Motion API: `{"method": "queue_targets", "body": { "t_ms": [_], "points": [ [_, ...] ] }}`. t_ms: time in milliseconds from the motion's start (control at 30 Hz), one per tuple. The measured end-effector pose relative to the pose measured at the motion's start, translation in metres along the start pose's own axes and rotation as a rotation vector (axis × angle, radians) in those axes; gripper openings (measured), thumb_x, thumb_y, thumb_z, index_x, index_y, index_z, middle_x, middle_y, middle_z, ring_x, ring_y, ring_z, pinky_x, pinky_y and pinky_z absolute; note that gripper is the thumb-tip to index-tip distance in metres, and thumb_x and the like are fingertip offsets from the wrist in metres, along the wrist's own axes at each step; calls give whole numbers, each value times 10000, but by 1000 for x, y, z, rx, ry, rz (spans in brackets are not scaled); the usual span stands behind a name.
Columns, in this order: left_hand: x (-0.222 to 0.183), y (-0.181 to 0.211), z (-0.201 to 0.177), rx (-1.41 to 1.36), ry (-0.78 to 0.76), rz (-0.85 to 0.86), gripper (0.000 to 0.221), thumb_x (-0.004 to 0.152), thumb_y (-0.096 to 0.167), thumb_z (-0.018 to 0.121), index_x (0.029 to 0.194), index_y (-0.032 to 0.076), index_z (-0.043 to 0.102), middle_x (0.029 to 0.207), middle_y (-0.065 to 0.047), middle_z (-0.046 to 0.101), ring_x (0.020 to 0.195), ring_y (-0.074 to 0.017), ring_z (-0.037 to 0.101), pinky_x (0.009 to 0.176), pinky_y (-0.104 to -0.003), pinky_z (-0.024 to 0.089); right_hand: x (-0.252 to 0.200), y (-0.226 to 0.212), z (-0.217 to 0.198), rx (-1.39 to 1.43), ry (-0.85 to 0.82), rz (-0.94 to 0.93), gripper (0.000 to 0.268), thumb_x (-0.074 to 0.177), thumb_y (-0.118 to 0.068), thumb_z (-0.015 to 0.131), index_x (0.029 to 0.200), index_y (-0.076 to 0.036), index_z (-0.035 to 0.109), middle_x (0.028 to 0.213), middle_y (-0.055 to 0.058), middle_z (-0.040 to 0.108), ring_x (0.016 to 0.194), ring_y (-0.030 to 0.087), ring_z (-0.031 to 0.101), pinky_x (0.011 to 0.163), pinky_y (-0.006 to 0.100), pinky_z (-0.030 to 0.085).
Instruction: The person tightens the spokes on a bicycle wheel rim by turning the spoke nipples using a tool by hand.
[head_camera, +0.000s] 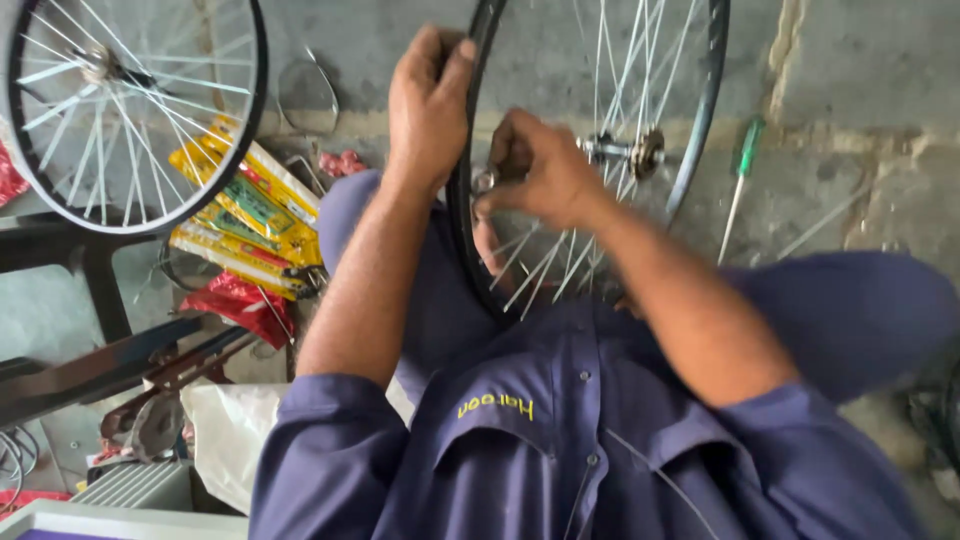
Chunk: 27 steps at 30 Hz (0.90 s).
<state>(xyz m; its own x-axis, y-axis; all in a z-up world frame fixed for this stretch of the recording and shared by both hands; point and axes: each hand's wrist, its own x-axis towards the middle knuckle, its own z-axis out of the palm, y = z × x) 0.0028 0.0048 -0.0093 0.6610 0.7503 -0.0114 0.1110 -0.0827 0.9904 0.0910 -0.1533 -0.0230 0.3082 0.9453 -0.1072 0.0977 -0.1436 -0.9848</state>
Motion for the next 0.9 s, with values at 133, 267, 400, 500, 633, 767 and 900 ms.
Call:
{"method": "queue_targets", "body": {
  "t_ms": [133,267,400,500,633,767,900],
  "points": [
    [-3,1,-3,105,55,91,172,1022,191,635,1014,21,663,792,16,610,740,-88,533,668,-290,482,-5,3,39,-727,262,-164,363,738,-160,895,1044,-81,718,868,129,727,825,318,695,720,416,526],
    [-11,10,-3,58,30,-32,177,1017,187,628,1003,15,665,767,14,572,717,-89,497,642,-287,453,4,-10,-4,-102,-281,98,381,794,-184,839,1123,-74,682,914,135,724,823,254,704,739,363,543],
    [-1,18,-2,37,38,-49,172,1003,182,629,997,15,670,752,18,568,700,-84,491,625,-283,444,2,-19,15,-148,50,25,288,756,-126,795,1009,-64,672,932,135,733,897,293,730,793,364,561],
    [-9,16,-1,47,36,-75,173,999,185,627,996,17,670,739,20,564,689,-80,486,613,-280,437,-10,-19,39,-635,310,-270,253,694,-75,836,850,-46,639,859,145,701,863,354,702,796,434,527],
    [-7,16,-3,41,21,-47,177,1009,183,629,1003,9,664,750,17,541,704,-75,479,624,-277,436,-1,-21,4,-340,-76,-258,365,676,-123,875,904,9,623,881,166,704,853,345,706,734,377,522],
    [-6,12,-1,30,32,-39,174,1007,184,629,1010,15,672,746,19,561,692,-77,489,614,-279,439,5,-11,-13,124,-171,12,287,803,-153,835,973,-42,632,955,147,702,912,296,699,804,323,575],
    [-8,11,0,53,65,-58,173,1000,184,630,1018,21,684,738,24,568,683,-75,489,609,-277,438,-7,-3,36,-434,221,-111,364,746,-149,850,1057,-65,681,874,105,721,827,258,718,736,361,563]
  ]
}}
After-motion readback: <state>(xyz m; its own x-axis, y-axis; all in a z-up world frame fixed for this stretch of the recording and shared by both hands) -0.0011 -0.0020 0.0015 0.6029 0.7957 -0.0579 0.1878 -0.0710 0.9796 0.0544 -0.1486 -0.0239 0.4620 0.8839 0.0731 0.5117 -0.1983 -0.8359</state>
